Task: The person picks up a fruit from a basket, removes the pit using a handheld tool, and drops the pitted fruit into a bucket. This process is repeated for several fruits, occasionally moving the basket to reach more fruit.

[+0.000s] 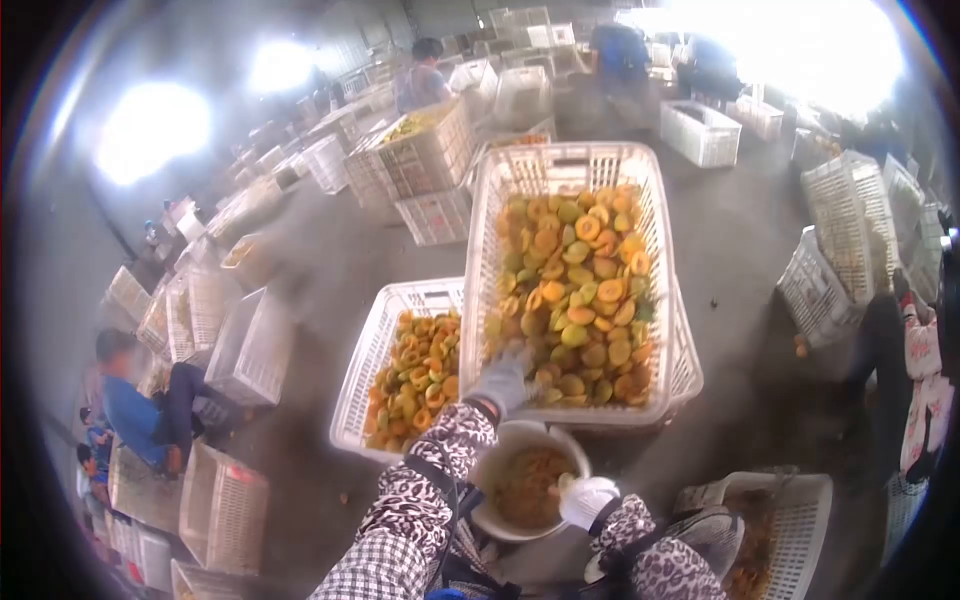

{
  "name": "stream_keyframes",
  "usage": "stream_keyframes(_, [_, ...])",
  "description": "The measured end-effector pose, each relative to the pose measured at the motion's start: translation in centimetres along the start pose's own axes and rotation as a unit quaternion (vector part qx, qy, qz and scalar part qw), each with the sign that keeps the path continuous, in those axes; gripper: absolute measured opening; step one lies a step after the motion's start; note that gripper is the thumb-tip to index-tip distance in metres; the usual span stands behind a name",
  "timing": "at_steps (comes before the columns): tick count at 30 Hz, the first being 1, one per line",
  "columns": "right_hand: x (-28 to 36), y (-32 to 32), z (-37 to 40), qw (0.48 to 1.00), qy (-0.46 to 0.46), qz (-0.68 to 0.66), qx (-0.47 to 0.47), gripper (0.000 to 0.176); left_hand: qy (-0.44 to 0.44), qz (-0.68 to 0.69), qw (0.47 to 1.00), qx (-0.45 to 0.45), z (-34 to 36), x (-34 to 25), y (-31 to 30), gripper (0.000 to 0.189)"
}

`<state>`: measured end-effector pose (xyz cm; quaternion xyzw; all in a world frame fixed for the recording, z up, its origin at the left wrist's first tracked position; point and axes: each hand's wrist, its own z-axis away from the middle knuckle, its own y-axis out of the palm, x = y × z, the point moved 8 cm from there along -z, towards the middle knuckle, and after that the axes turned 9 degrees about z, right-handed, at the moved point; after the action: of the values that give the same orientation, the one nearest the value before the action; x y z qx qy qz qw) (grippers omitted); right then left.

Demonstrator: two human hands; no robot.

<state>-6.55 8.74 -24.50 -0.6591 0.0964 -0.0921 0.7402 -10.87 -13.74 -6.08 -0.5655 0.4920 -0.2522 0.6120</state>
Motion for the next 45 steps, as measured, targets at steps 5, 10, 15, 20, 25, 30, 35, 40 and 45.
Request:
stream_keyframes(5, [0.9,-12.2,4.6,0.948,-0.106,0.094,-0.285,0.024,0.138,0.029,0.986,-0.085,-1.4,-8.3,-0.3,0.063])
stream_keyframes(10, [1.0,-13.3,4.0,0.982,0.020,-0.118,-0.147,0.018,0.224,-0.058,0.972,-0.025,-6.7,-14.6,0.0,0.063])
stream_keyframes(15, [-1.3,-13.6,3.9,0.992,0.022,-0.123,0.008,0.019,0.149,-0.073,0.986,0.005,-8.3,-12.5,-0.1,0.051])
stream_keyframes(20, [-4.1,-17.9,4.3,0.982,0.091,-0.159,-0.045,0.017,0.215,-0.068,0.964,-0.138,-4.2,-9.6,-1.4,0.029])
stream_keyframes(25, [-3.6,-18.0,4.4,0.991,0.088,-0.074,-0.070,0.021,0.102,0.037,0.981,-0.159,-14.5,-10.0,-4.2,0.037])
stream_keyframes(30, [-4.5,-19.8,4.8,0.986,0.093,0.011,-0.135,0.026,-0.005,-0.125,0.992,-0.012,-15.6,-12.9,1.8,0.035])
stream_keyframes(35, [-7.5,-20.5,3.7,0.937,0.183,-0.283,-0.091,0.025,0.150,-0.110,0.973,-0.140,-10.8,-14.0,-1.4,0.025])
stream_keyframes(40, [-11.6,-22.3,3.5,0.680,0.221,-0.687,-0.133,0.035,-0.046,0.730,0.679,0.058,-4.3,-7.5,-4.1,0.032])
stream_keyframes(45, [-9.2,-26.4,3.0,0.780,0.168,-0.520,-0.305,0.029,-0.041,0.819,0.546,0.174,3.5,-11.4,-6.8,0.043])
